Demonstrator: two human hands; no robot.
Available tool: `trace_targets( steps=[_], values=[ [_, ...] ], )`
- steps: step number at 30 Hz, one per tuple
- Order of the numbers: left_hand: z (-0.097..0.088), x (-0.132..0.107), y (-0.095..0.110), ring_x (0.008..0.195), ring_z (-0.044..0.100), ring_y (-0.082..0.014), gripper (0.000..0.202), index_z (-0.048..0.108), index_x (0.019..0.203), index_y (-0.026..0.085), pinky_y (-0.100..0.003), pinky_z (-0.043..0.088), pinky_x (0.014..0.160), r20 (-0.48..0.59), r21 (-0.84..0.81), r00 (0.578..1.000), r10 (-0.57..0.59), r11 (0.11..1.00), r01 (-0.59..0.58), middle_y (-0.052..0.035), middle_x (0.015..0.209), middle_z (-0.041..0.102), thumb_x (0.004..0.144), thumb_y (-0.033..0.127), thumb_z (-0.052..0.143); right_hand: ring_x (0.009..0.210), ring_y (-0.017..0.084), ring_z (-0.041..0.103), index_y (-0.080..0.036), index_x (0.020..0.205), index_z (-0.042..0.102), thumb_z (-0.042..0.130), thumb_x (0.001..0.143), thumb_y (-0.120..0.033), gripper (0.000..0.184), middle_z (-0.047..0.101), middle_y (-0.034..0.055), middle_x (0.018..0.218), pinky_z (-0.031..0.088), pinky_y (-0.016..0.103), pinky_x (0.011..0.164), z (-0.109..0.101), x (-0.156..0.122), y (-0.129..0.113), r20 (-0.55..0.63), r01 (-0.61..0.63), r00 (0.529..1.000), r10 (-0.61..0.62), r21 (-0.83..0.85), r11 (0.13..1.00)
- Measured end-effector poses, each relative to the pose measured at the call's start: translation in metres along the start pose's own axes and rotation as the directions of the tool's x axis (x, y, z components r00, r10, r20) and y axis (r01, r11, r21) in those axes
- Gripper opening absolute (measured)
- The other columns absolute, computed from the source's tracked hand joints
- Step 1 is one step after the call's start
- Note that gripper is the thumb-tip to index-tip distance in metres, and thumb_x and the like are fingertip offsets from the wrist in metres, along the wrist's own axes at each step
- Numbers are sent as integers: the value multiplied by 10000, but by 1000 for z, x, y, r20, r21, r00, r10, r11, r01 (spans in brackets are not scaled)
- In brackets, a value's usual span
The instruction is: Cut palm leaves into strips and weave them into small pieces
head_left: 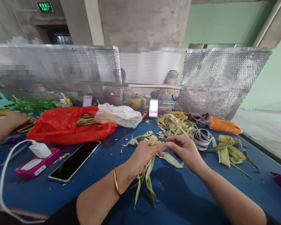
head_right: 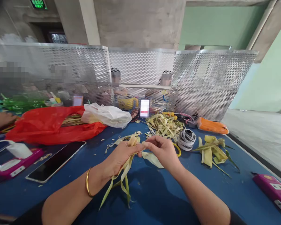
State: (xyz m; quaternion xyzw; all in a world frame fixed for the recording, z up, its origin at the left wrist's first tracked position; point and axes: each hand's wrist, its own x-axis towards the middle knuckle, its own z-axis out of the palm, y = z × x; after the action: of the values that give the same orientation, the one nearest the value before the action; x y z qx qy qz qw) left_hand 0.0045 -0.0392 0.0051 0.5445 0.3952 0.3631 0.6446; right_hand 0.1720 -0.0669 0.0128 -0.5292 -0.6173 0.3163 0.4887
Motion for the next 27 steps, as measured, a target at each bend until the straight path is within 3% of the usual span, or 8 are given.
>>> trace_targets(
  steps=[7, 11, 15, 17, 19, 23, 27],
  values=[
    [4, 5, -10, 504, 390, -90, 325, 613, 489, 151, -234, 291, 516, -40, 35, 998, 44, 998, -42, 22, 509, 490, 689, 382, 726, 542, 111, 503, -154, 670, 698, 734, 640, -435, 284, 614, 3, 586, 406, 224, 494, 10, -2, 6, -19, -174, 984, 179, 156, 972],
    [6, 6, -13, 580, 464, -108, 333, 624, 485, 148, -227, 332, 555, -35, 36, 997, 64, 997, -62, -11, 606, 587, 670, 402, 737, 578, 120, 524, -151, 669, 679, 725, 653, -426, 279, 608, 4, 594, 407, 219, 510, 13, -2, 10, -7, -196, 980, 201, 179, 964],
    [6, 5, -13, 468, 378, -82, 328, 636, 579, 152, -222, 263, 462, 16, -9, 999, -47, 999, 47, 29, 496, 485, 643, 454, 746, 564, 133, 517, -168, 658, 639, 625, 748, -402, 251, 596, 5, 581, 407, 246, 533, 10, -1, 14, -65, -85, 994, 83, -29, 996],
    [6, 5, -11, 399, 285, -61, 339, 609, 636, 165, -219, 188, 418, 36, -68, 994, -104, 992, 106, 71, 439, 384, 649, 478, 738, 571, 139, 511, -182, 688, 617, 560, 812, -374, 235, 592, 3, 594, 389, 252, 546, 4, 0, 14, -124, -7, 992, -21, -220, 975],
    [4, 6, -10, 376, 247, -48, 349, 602, 687, 166, -220, 149, 403, 67, -118, 991, -113, 986, 120, 81, 455, 375, 685, 500, 704, 587, 143, 511, -193, 717, 598, 515, 856, -353, 227, 589, 0, 612, 378, 254, 559, -4, 1, 12, -139, 37, 986, -92, -353, 935],
    [2, 9, -11, 396, 290, -38, 343, 658, 857, 150, -224, 138, 404, 116, -195, 990, -75, 976, 97, 20, 681, 555, 769, 470, 568, 576, 140, 503, -199, 742, 583, 498, 884, -355, 228, 565, -11, 609, 393, 245, 552, -14, 1, 2, -69, 93, 990, -124, -341, 935],
    [6, 7, -12, 443, 333, -61, 263, 587, 667, 159, -224, 182, 424, 58, -92, 998, 22, 996, -17, 24, 627, 508, 777, 393, 534, 610, 145, 548, -195, 742, 589, 517, 883, -339, 215, 589, 0, 645, 442, 243, 582, -7, -4, -6, -18, 194, 978, -206, -264, 945]
  ],
)
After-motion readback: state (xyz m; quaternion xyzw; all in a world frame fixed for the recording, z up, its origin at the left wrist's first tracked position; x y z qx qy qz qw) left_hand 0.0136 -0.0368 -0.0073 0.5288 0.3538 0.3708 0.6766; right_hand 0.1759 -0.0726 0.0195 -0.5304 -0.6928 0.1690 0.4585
